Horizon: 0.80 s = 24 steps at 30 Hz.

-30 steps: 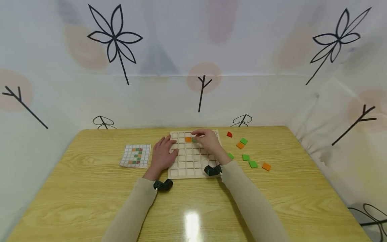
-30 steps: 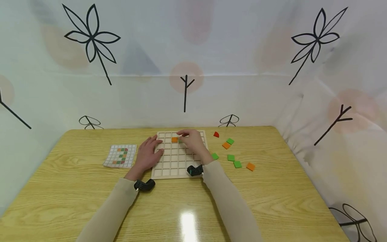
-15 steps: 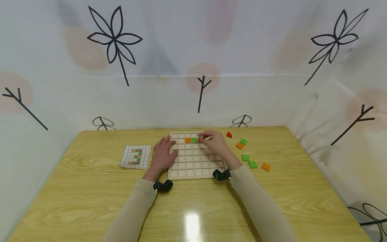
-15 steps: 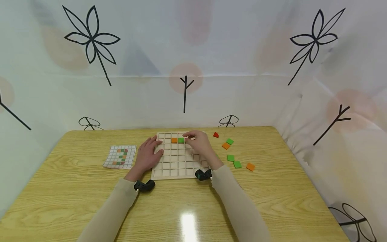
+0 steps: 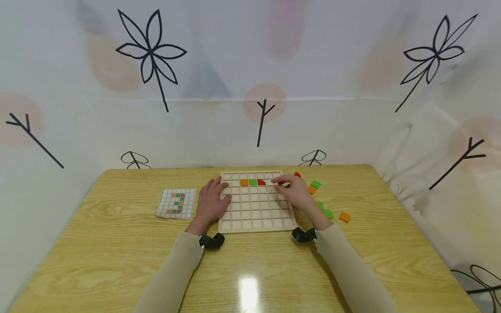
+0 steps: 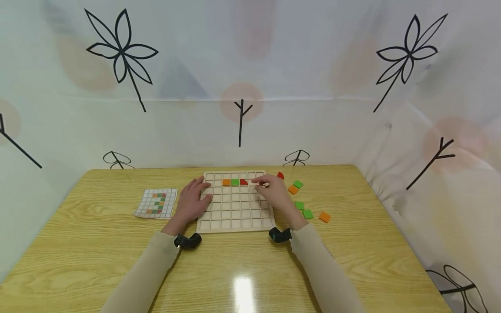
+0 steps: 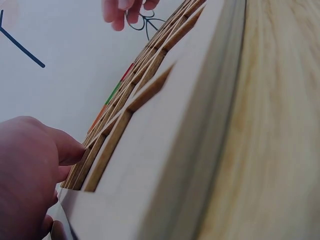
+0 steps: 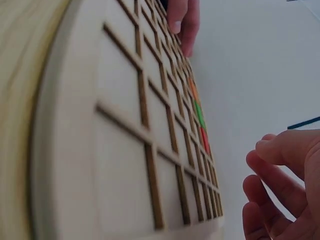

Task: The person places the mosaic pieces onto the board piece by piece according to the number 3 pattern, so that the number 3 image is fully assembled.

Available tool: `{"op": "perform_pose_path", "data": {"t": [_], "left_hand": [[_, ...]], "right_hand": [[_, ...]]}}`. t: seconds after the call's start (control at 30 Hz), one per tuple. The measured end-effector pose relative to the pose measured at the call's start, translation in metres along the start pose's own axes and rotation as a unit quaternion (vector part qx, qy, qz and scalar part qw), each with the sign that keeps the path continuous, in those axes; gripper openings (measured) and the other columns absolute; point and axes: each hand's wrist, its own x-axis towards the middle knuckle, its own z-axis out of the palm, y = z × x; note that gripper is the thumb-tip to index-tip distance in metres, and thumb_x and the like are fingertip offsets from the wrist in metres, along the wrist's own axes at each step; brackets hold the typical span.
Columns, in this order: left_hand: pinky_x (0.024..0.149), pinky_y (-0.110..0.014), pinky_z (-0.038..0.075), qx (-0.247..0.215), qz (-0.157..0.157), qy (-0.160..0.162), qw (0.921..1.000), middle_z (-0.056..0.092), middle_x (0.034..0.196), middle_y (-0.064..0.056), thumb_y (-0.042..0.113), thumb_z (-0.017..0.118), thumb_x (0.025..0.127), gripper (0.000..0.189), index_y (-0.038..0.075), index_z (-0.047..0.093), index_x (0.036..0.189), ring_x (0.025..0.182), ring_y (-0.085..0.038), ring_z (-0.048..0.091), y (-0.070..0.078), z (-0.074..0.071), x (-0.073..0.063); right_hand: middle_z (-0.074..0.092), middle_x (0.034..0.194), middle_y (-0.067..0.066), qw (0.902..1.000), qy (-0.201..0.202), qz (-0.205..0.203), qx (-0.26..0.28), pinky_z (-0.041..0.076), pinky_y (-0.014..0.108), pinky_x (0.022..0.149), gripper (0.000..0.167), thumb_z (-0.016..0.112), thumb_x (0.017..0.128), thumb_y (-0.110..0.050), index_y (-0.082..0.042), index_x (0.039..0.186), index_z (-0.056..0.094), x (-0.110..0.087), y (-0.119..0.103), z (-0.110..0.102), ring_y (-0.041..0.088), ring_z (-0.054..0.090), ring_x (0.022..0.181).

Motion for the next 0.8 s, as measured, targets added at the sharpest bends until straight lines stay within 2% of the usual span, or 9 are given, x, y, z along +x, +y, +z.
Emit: {"op": "perform_pose_path", "data": {"t": [0.2, 0.37, 0.53, 0.7, 0.8], "left_hand": [[0.118, -0.057, 0.014, -0.002, 0.001, 0.0, 1.0, 0.029, 0.161, -0.01, 0.029, 0.055, 0.102, 0.044, 0.01, 0.056, 0.141, 0.149, -0.034, 0.018, 0.0, 0.0, -0.001], [0.118, -0.057, 0.013, -0.006, 0.001, 0.0, 1.0, 0.029, 0.161, -0.009, 0.029, 0.055, 0.101, 0.044, 0.01, 0.056, 0.141, 0.149, -0.033, 0.018, 0.0, -0.001, 0.0], [0.118, -0.056, 0.013, -0.004, 0.004, 0.002, 1.0, 0.029, 0.161, -0.009, 0.029, 0.055, 0.102, 0.044, 0.01, 0.056, 0.141, 0.149, -0.033, 0.018, 0.0, 0.0, 0.0], [0.117, -0.058, 0.015, -0.003, 0.011, 0.006, 0.9999, 0.03, 0.161, -0.012, 0.029, 0.056, 0.101, 0.044, 0.009, 0.057, 0.14, 0.148, -0.036, 0.019, 0.0, 0.0, -0.001], [0.117, -0.058, 0.014, -0.006, 0.01, 0.006, 0.9999, 0.03, 0.161, -0.012, 0.028, 0.056, 0.101, 0.044, 0.009, 0.056, 0.141, 0.148, -0.035, 0.019, 0.0, 0.0, -0.001]], "right_hand": [[0.067, 0.115, 0.016, 0.9997, -0.016, 0.019, 0.002, 0.054, 0.034, 0.071, 0.023, 0.064, 0.097, -0.007, 0.0, 0.117, 0.071, -0.013, 0.008, -0.014, 0.026, 0.063, 0.089], [0.066, 0.116, 0.016, 0.9988, -0.026, 0.033, -0.024, 0.054, 0.034, 0.069, 0.024, 0.064, 0.098, -0.011, -0.001, 0.118, 0.071, -0.022, 0.013, -0.025, 0.026, 0.063, 0.085], [0.067, 0.116, 0.015, 0.9982, -0.028, 0.017, -0.051, 0.055, 0.035, 0.075, 0.022, 0.066, 0.096, -0.009, -0.002, 0.116, 0.073, -0.031, 0.021, -0.031, 0.025, 0.065, 0.09], [0.068, 0.114, 0.013, 0.9973, -0.042, 0.003, -0.061, 0.056, 0.032, 0.071, 0.021, 0.067, 0.096, -0.009, -0.003, 0.115, 0.073, -0.038, 0.028, -0.035, 0.023, 0.066, 0.086], [0.069, 0.112, 0.012, 0.9964, -0.055, -0.007, -0.065, 0.057, 0.033, 0.072, 0.021, 0.068, 0.095, -0.008, -0.004, 0.115, 0.073, -0.041, 0.03, -0.037, 0.023, 0.066, 0.09]]}}
